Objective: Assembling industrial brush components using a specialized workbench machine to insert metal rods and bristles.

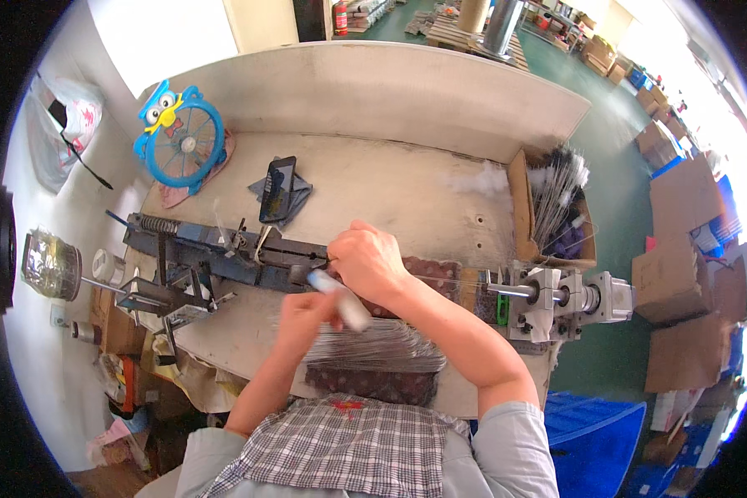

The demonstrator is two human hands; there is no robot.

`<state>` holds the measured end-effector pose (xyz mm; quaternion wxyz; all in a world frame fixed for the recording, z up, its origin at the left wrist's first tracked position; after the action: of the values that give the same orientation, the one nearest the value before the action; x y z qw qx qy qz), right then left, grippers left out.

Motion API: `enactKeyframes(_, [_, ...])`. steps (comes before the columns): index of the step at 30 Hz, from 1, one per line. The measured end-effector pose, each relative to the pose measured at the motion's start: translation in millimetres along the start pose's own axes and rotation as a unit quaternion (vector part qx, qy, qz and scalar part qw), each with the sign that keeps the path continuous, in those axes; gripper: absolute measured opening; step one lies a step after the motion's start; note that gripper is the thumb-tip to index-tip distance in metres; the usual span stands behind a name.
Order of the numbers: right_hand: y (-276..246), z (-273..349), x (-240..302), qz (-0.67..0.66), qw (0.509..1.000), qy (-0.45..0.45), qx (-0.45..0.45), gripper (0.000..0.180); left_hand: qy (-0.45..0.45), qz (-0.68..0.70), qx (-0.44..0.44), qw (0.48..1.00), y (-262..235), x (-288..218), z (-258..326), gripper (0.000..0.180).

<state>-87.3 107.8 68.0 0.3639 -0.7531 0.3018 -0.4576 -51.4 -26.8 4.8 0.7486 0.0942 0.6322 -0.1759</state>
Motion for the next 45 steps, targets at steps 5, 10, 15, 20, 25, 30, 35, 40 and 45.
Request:
enactKeyframes(5, [0,0,-1,0.039,0.999,0.001,0.027,0.01,-0.024,-0.21,-0.081,0.974,-12,38,-15,0.048])
enactKeyframes(10, [-36,22,11,0.003,0.993,-0.061,-0.099,0.011,-0.01,0.191,-0.048,0.98,20,43,-12,0.025])
enactKeyframes(15, [-16,70,7,-0.029,0.991,-0.1,-0.087,0.023,-0.028,0.16,-0.052,0.985,33,40,-9,0.019])
enactKeyframes(20, [49,63,-31,0.049,0.997,0.021,-0.051,0.03,0.047,-0.188,-0.036,0.98,0,37,-18,0.04])
enactKeyframes(25, [38,70,-27,0.001,1.0,0.007,0.03,0.027,-0.063,0.02,-0.129,0.989,-54,51,4,0.045])
enactKeyframes(30, [24,69,-24,-0.033,0.998,0.022,0.043,0.025,-0.158,0.352,-0.291,0.876,-156,109,47,0.028])
enactKeyframes(35, [20,67,-21,-0.125,0.986,0.081,0.081,0.036,-0.14,0.405,-0.282,0.858,-180,120,51,0.019])
enactKeyframes(40, [-5,73,-5,-0.082,0.993,0.044,0.068,0.032,-0.112,0.448,-0.336,0.821,-174,122,47,0.011])
enactKeyframes(45, [-57,67,1,-0.006,0.996,-0.032,-0.079,0.016,0.024,0.234,-0.255,0.938,-105,85,37,0.012])
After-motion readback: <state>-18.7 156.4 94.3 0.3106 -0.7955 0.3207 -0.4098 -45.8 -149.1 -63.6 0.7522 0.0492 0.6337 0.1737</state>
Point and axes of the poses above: each hand's wrist, its own z-axis away from the middle knuckle, its own y-axis out of the palm, x = y × z, the point moved 5 cm from there along -z, towards the middle knuckle, and after that the axes turned 1 degree about -z, right-handed, at the moved point
